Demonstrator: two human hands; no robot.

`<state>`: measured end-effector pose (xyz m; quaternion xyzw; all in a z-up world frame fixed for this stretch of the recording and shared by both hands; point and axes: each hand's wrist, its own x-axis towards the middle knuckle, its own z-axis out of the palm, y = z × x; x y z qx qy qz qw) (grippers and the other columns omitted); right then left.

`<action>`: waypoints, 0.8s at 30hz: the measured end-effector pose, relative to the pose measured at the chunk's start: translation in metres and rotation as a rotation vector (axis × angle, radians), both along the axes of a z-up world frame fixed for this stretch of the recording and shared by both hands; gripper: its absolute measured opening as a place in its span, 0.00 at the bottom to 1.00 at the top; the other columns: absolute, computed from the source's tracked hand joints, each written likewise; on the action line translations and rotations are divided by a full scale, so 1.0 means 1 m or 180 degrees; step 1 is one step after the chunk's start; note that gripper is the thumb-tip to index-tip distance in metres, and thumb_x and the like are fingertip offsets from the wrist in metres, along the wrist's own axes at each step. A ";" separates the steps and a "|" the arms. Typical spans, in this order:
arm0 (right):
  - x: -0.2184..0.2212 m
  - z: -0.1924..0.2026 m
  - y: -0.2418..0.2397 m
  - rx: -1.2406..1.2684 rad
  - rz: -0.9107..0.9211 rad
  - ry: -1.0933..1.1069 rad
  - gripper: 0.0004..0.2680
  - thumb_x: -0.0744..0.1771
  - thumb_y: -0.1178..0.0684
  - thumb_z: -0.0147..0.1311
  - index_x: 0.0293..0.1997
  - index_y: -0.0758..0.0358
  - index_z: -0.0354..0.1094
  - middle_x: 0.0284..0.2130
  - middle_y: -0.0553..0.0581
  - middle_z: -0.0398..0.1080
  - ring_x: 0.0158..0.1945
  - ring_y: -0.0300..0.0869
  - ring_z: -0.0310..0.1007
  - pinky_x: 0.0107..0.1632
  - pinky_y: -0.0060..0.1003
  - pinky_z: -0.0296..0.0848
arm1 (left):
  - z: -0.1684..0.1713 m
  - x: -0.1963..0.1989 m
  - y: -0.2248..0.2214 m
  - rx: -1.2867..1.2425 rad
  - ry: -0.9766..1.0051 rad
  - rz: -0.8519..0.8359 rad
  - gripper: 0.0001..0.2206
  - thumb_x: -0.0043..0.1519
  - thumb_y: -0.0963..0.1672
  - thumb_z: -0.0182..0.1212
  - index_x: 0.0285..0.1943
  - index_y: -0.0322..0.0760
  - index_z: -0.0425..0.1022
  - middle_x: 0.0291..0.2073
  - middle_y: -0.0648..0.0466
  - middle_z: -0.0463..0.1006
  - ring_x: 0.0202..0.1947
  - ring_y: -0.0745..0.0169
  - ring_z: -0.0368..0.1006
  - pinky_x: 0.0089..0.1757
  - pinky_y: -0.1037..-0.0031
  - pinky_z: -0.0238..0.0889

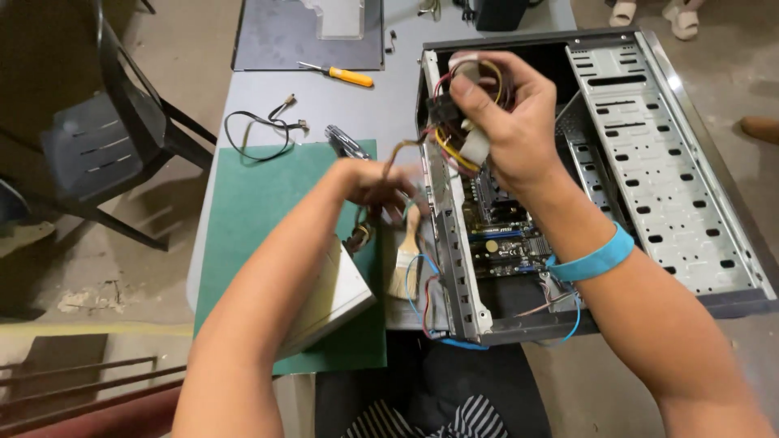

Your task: Cleaning the interior of a computer case and organizing the power supply unit cables for installation.

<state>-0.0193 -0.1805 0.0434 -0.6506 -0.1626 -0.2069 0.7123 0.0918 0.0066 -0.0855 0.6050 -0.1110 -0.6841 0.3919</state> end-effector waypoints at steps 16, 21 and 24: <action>-0.003 0.001 0.001 -0.0132 -0.0028 -0.0092 0.08 0.68 0.57 0.63 0.52 0.64 0.72 0.46 0.54 0.76 0.48 0.34 0.74 0.55 0.26 0.75 | -0.005 0.023 -0.003 -0.0849 -0.3421 0.1972 0.07 0.43 0.42 0.73 0.24 0.42 0.78 0.17 0.62 0.72 0.21 0.76 0.61 0.25 0.79 0.53; -0.006 0.003 0.004 -0.0242 -0.0022 -0.0001 0.09 0.68 0.55 0.63 0.52 0.64 0.71 0.45 0.55 0.76 0.48 0.36 0.76 0.55 0.28 0.78 | 0.024 0.003 0.001 -0.0903 -0.4094 0.3183 0.04 0.58 0.41 0.67 0.37 0.45 0.78 0.36 0.65 0.80 0.22 0.77 0.68 0.34 0.80 0.63; -0.004 0.001 0.004 -0.0204 0.0010 -0.0036 0.09 0.68 0.56 0.63 0.52 0.64 0.71 0.46 0.55 0.77 0.49 0.36 0.76 0.56 0.28 0.78 | 0.009 0.017 0.002 -0.0875 -0.4151 0.2808 0.13 0.59 0.41 0.67 0.54 0.44 0.80 0.52 0.54 0.81 0.46 0.61 0.80 0.49 0.75 0.76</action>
